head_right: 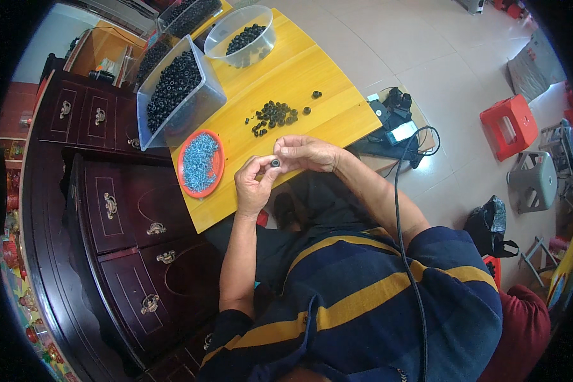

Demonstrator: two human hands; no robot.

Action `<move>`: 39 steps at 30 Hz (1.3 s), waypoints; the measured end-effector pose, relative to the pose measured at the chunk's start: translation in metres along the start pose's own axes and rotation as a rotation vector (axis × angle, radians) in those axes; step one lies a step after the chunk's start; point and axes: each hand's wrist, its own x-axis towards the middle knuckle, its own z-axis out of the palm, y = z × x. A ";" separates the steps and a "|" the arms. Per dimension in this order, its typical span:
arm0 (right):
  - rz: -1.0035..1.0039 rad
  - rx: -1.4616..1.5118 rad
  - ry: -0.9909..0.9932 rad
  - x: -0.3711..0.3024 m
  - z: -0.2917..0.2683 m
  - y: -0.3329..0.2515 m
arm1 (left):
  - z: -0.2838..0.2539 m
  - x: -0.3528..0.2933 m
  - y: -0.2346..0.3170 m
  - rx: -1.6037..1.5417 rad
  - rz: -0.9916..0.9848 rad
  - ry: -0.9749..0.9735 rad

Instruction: The recorder is assembling small black plastic rings with blue beads.

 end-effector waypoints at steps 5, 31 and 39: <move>-0.025 -0.071 0.042 0.000 -0.001 0.005 | 0.005 0.001 0.002 0.051 0.009 0.037; -0.147 -0.469 0.321 -0.020 0.037 0.000 | 0.008 -0.007 0.001 0.143 0.081 0.151; -0.071 -1.027 0.476 -0.019 0.038 0.008 | 0.017 -0.021 -0.001 0.264 0.126 0.129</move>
